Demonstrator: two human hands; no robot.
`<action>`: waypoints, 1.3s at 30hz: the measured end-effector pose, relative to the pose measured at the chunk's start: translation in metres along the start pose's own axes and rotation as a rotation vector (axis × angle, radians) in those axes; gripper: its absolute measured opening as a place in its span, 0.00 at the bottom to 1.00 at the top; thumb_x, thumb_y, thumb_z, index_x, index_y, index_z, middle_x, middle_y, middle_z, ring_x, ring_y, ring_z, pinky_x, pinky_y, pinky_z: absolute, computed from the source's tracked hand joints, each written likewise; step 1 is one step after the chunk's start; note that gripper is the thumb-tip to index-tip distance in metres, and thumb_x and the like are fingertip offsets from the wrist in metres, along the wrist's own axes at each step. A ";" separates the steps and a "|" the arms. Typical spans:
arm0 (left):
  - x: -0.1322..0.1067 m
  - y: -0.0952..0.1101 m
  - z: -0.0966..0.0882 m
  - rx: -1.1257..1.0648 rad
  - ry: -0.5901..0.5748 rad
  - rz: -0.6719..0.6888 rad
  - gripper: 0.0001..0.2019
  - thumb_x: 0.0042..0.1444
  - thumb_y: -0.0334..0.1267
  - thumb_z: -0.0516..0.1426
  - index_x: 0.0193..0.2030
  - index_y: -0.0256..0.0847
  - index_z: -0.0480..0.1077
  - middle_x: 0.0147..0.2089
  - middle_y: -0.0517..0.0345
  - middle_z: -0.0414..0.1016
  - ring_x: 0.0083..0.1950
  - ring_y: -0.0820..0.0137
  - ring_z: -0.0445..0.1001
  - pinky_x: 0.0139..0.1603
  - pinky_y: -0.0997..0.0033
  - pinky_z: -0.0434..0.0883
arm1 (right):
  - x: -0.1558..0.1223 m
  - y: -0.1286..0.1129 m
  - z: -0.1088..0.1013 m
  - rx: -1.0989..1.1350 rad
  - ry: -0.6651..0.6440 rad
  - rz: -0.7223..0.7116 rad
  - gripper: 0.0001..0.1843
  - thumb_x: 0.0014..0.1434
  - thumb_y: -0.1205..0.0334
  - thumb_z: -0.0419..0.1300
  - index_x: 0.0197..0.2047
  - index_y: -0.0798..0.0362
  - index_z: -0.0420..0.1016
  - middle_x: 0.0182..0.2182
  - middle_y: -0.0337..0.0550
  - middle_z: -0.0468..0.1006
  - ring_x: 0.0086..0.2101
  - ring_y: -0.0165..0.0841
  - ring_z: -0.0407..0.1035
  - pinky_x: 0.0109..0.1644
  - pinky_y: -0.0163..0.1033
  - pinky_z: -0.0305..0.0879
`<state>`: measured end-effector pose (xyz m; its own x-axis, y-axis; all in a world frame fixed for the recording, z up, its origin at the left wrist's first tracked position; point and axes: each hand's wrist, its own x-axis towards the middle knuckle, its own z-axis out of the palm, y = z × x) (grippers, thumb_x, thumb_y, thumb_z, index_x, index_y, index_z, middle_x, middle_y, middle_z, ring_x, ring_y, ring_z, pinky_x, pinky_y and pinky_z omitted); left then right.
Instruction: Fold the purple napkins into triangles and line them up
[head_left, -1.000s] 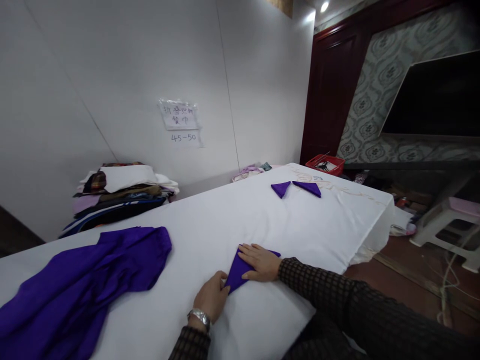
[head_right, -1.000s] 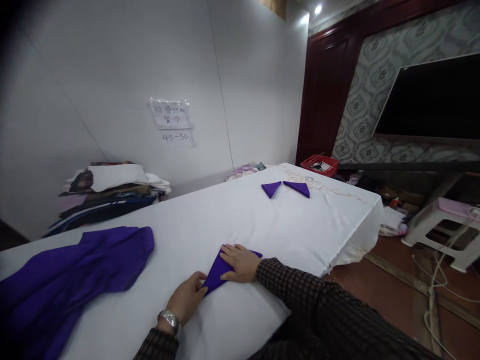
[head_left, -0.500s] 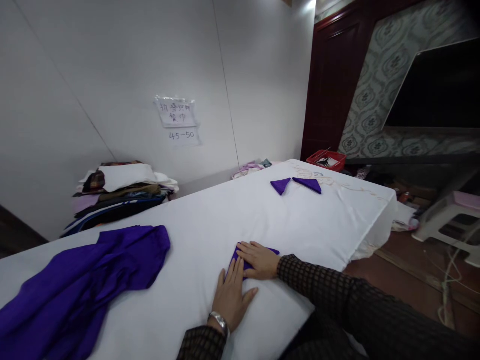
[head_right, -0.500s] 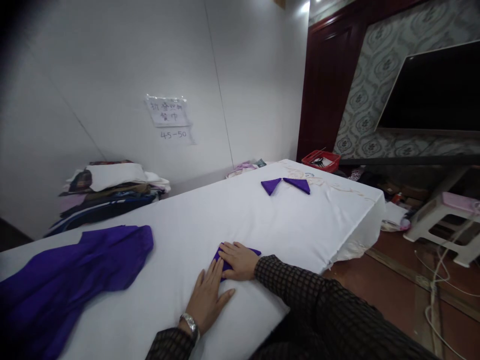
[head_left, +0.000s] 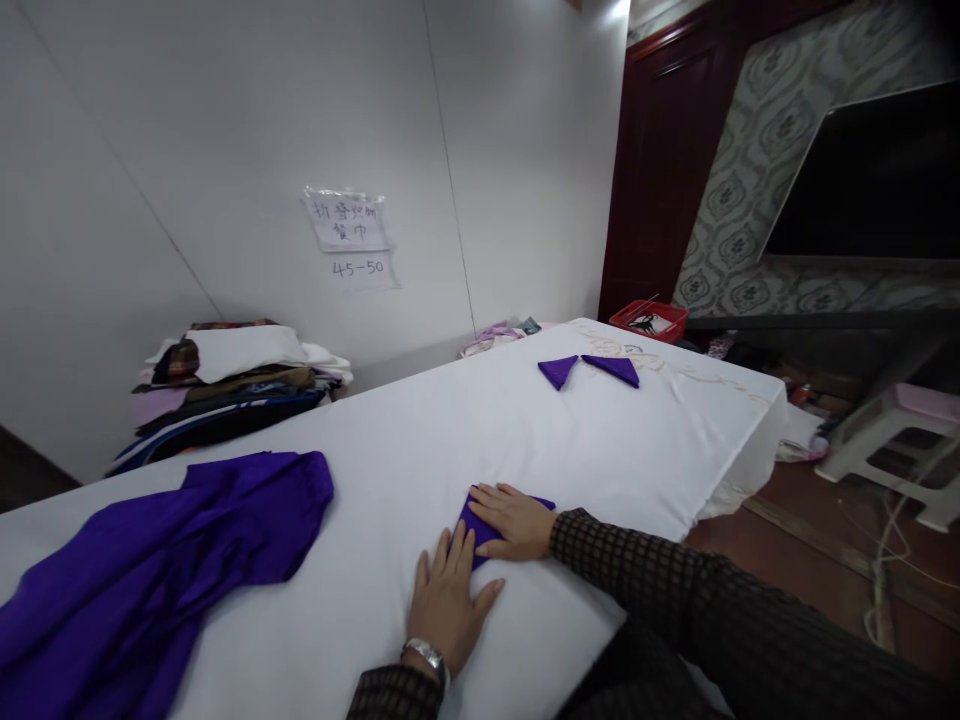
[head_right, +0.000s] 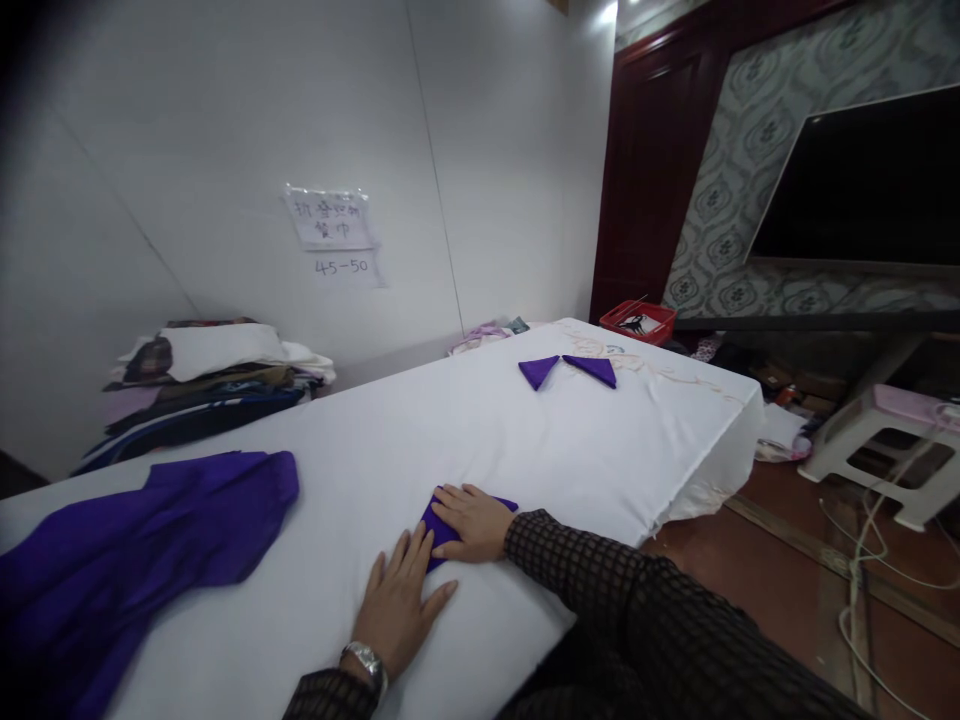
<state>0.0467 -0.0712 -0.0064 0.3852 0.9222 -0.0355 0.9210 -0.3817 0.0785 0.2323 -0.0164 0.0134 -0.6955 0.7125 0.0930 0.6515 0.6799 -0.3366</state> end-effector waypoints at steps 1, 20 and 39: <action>-0.002 -0.002 0.001 -0.001 0.004 -0.002 0.36 0.58 0.58 0.42 0.67 0.36 0.51 0.69 0.50 0.46 0.70 0.55 0.45 0.66 0.45 0.49 | 0.000 0.000 0.000 0.000 -0.004 0.003 0.41 0.61 0.41 0.48 0.67 0.62 0.48 0.66 0.59 0.46 0.65 0.42 0.38 0.66 0.51 0.36; -0.038 -0.020 0.011 0.085 0.301 -0.197 0.34 0.59 0.55 0.43 0.63 0.29 0.58 0.65 0.41 0.56 0.67 0.50 0.54 0.61 0.37 0.53 | 0.001 0.005 0.008 -0.005 0.032 0.008 0.43 0.60 0.37 0.45 0.66 0.62 0.50 0.66 0.59 0.47 0.65 0.42 0.40 0.66 0.51 0.38; -0.052 0.009 -0.004 -0.134 0.088 -0.228 0.29 0.61 0.51 0.45 0.65 0.38 0.53 0.68 0.49 0.54 0.69 0.58 0.48 0.66 0.50 0.48 | -0.004 0.013 0.015 -0.136 0.008 -0.008 0.40 0.62 0.39 0.40 0.66 0.61 0.53 0.66 0.56 0.49 0.64 0.43 0.41 0.64 0.51 0.42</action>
<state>0.0344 -0.1225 0.0002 0.1574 0.9874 0.0189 0.9649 -0.1578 0.2100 0.2393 -0.0126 -0.0053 -0.6984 0.7083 0.1030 0.6817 0.7021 -0.2058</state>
